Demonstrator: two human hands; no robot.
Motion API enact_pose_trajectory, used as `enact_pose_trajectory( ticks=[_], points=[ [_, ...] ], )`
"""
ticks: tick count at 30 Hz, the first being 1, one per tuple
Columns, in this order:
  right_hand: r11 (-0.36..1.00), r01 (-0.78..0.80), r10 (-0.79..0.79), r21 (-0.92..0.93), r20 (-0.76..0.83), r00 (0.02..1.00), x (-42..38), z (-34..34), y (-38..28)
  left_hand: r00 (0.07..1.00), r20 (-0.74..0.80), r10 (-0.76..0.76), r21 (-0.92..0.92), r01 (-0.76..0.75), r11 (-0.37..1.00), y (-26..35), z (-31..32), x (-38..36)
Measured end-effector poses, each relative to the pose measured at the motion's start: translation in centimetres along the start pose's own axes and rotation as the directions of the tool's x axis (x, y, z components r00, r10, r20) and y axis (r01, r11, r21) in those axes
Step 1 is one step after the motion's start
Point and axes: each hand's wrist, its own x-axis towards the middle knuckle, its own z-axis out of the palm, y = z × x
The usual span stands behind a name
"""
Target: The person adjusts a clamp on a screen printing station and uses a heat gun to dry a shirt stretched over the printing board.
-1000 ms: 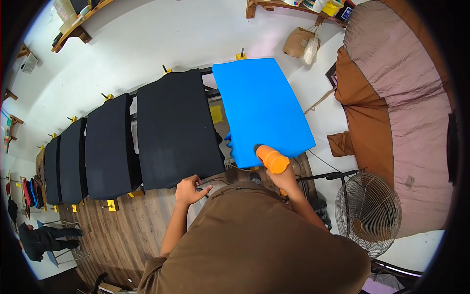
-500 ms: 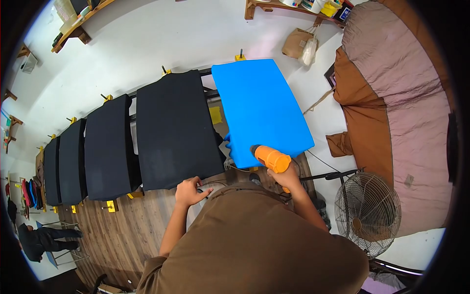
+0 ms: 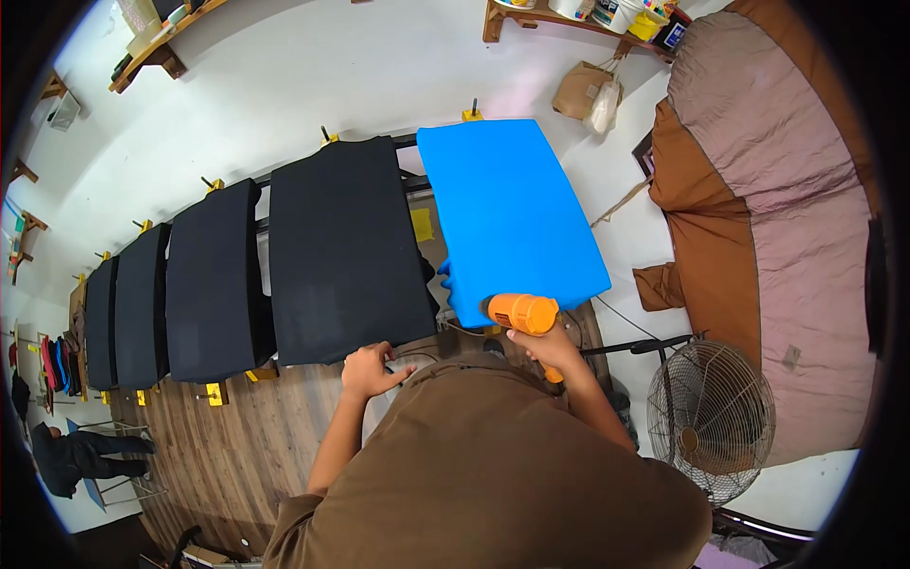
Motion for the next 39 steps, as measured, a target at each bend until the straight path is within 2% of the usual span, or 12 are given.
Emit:
enact_pose_trajectory(
  ticks=[3,7,9,13,15,19,21,24,30,33,37,39],
  points=[
    [0.886,0.431,-0.457,-0.171,-0.171,0.873,0.6,1.6,1.9,1.000,0.004,0.008,0.003,-0.008,1.000,0.0,0.0,-0.1],
    [0.879,0.443,-0.473,-0.176,-0.200,0.858,0.8,1.7,1.6,1.000,-0.022,0.019,0.004,-0.019,1.000,0.3,-0.2,-0.1],
    [0.998,0.061,-0.061,-0.007,0.001,0.998,0.4,0.3,0.8,0.999,-0.049,0.018,-0.071,-0.021,0.997,0.3,-0.6,-0.2],
    [0.835,0.265,-0.437,-0.482,-0.288,0.852,0.1,0.7,0.7,0.990,-0.127,-0.059,-0.415,0.001,0.910,-0.7,-0.6,-0.2],
    [0.994,0.091,-0.084,0.065,-0.099,0.992,0.6,-0.3,0.7,0.987,-0.140,-0.077,-0.447,0.006,0.895,-1.1,-0.5,-0.1],
    [0.959,0.284,-0.280,-0.003,-0.167,0.945,1.1,0.2,1.3,0.983,-0.172,-0.062,-0.394,-0.011,0.919,-0.8,-0.2,-0.1],
    [0.877,0.306,-0.430,-0.371,-0.321,0.844,0.5,0.9,0.1,0.986,-0.164,-0.042,-0.316,-0.012,0.949,-0.1,-0.3,0.0],
    [1.000,0.021,-0.024,-0.022,-0.125,0.992,0.5,-0.2,-1.1,0.990,-0.134,-0.049,-0.209,0.020,0.978,0.1,-0.2,0.0],
    [0.853,0.387,-0.492,-0.350,-0.290,0.821,1.8,0.2,0.4,0.998,-0.058,0.027,-0.127,-0.034,0.991,0.0,-0.1,0.0],
    [0.921,0.388,-0.390,-0.041,-0.156,0.908,1.4,-0.1,-0.4,0.999,-0.031,0.017,-0.107,-0.020,0.994,0.2,-0.5,0.1],
    [0.877,0.449,-0.481,-0.173,-0.292,0.827,2.3,0.3,0.3,0.999,-0.037,-0.003,-0.146,-0.003,0.989,0.2,-0.4,0.0],
    [0.958,0.261,-0.244,0.116,-0.143,0.959,2.2,0.0,0.0,0.999,-0.033,-0.009,-0.157,0.003,0.988,0.1,-0.5,0.1]
  ],
)
